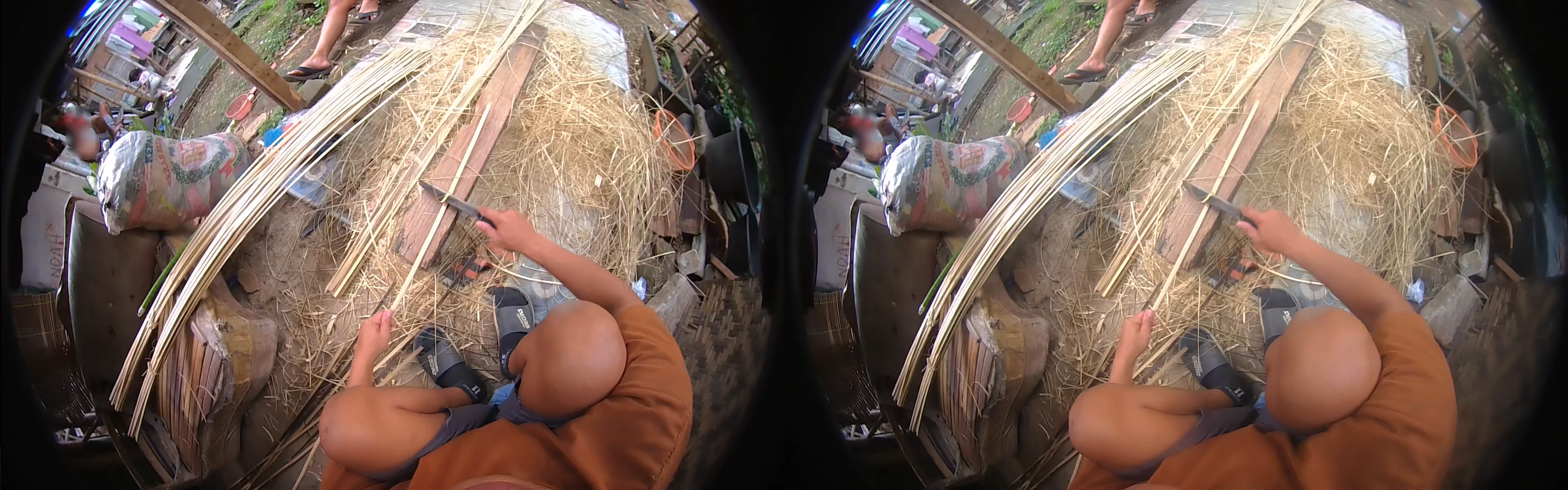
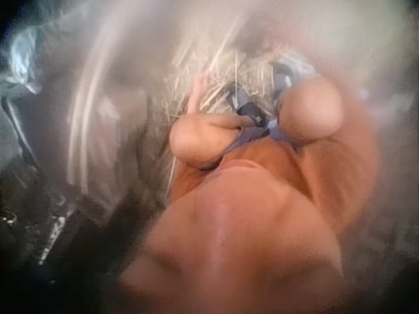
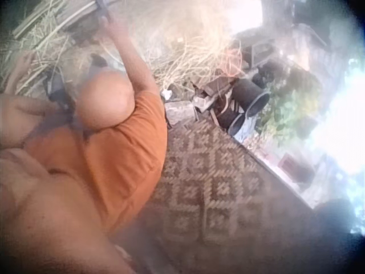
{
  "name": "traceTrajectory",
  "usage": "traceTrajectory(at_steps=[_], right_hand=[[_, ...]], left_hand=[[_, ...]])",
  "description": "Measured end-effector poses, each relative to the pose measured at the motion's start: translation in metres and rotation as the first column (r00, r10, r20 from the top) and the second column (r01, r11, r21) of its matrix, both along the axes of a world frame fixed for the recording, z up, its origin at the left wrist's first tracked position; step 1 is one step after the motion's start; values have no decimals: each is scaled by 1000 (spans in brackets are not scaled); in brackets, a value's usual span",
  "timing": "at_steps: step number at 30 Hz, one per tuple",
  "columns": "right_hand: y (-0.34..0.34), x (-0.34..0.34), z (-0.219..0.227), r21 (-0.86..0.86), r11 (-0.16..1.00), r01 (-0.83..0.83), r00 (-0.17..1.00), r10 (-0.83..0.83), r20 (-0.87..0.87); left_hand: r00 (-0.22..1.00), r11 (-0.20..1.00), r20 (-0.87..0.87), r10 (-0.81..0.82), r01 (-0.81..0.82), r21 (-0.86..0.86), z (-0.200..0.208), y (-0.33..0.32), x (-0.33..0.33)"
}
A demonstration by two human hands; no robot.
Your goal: The person sits on the ground and uses a knife to split long bamboo stalks into thin strips. They repeatedly position each stalk on a wooden plank, split it lengthwise, and set the resulting strips aside.
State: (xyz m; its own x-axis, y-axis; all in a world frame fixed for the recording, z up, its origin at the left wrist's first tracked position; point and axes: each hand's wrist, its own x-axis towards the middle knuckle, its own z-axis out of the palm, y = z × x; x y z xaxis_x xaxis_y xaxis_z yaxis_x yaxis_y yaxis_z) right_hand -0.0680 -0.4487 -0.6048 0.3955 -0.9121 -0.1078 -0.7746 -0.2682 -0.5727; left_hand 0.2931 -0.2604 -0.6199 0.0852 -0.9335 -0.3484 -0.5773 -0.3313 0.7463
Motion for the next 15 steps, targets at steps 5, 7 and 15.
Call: traceTrajectory(at_steps=[5,7,15], right_hand=[[23,10,13,-190,822,-537,832,479,-280],[-41,-51,-6,-108,971,214,975,-220,-42],[1,0,6,-9,989,148,989,-148,19]], left_hand=[[997,999,81,9,-7,-32,33,14,-1],[998,994,28,54,-56,89,43,33,6],[968,992,245,-58,83,-93,26,26,9]])
